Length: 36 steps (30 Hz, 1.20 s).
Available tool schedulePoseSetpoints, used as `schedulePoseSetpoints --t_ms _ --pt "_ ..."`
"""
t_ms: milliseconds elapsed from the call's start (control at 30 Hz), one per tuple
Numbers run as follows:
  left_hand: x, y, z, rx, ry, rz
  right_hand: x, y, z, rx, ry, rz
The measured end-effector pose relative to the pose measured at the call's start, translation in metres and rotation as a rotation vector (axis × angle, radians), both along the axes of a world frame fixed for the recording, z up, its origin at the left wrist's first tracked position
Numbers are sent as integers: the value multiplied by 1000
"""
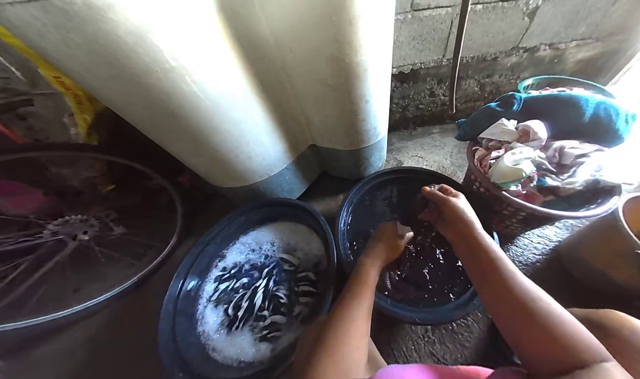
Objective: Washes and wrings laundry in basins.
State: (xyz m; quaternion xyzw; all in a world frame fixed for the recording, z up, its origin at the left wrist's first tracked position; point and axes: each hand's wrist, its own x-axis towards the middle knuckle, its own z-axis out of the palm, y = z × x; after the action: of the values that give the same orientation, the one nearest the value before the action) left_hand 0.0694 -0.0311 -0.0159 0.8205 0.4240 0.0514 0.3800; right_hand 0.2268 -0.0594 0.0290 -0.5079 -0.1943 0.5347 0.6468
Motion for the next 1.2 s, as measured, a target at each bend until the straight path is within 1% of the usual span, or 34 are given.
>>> schedulePoseSetpoints --t_ms 33,100,133,167,200,267,300,333,400,433,500,567,633,700,767,833,900,933,1000,1067,1100,1133,1200 --pt "-1 1 4 -1 -28 62 2 1 0 2 27 -22" --pt "-8 7 -2 19 -186 158 8 1 -2 -4 43 -32" --pt "-12 11 -7 26 -275 198 13 2 -6 -19 9 -21" --pt "-16 15 -10 17 -352 232 19 3 -12 -49 -98 5" --pt "-18 18 -11 -4 -402 259 26 4 -20 -99 -306 63" --pt "-18 21 -15 -19 -441 276 43 4 -41 -180 -865 273" --pt "-15 21 -15 -21 -450 267 46 3 -48 -143 -1016 378" --pt "-11 20 -16 -23 -466 251 44 0 -53 -63 -1070 476" --pt "-2 14 -20 -49 -489 216 27 -7 -57 102 -1014 645" --pt "0 12 -22 -52 -483 201 14 -9 -61 168 -971 669" --pt "4 9 -23 -21 -460 182 -4 -12 -69 244 -945 631" --pt "1 10 -19 30 -458 175 -9 -12 -69 278 -929 617" --pt "-7 12 -12 14 -510 163 0 -11 -56 292 -968 645" --pt "-14 15 -10 -56 -606 124 11 -13 -36 301 -1083 648" --pt "-17 16 -12 -139 -655 10 19 -16 -13 317 -1187 658" --pt "-12 7 -9 -243 -655 -84 23 -20 10 326 -1243 652" --pt "-6 -2 -10 -310 -568 -69 24 -26 26 369 -1238 577" --pt "-5 -3 -14 -306 -481 -62 25 -29 34 389 -1204 517" --pt "-6 1 -24 -204 -207 -91 32 -38 54 380 -1090 369" --pt "-10 8 -38 -154 29 -147 45 -44 67 460 -951 154" --pt "-10 10 -42 -157 72 -157 54 -44 68 530 -885 52" --pt "-10 11 -42 -161 50 -140 63 -43 68 584 -819 -36" --pt "-10 9 -30 -165 -158 -59 75 -34 55 598 -680 -187"
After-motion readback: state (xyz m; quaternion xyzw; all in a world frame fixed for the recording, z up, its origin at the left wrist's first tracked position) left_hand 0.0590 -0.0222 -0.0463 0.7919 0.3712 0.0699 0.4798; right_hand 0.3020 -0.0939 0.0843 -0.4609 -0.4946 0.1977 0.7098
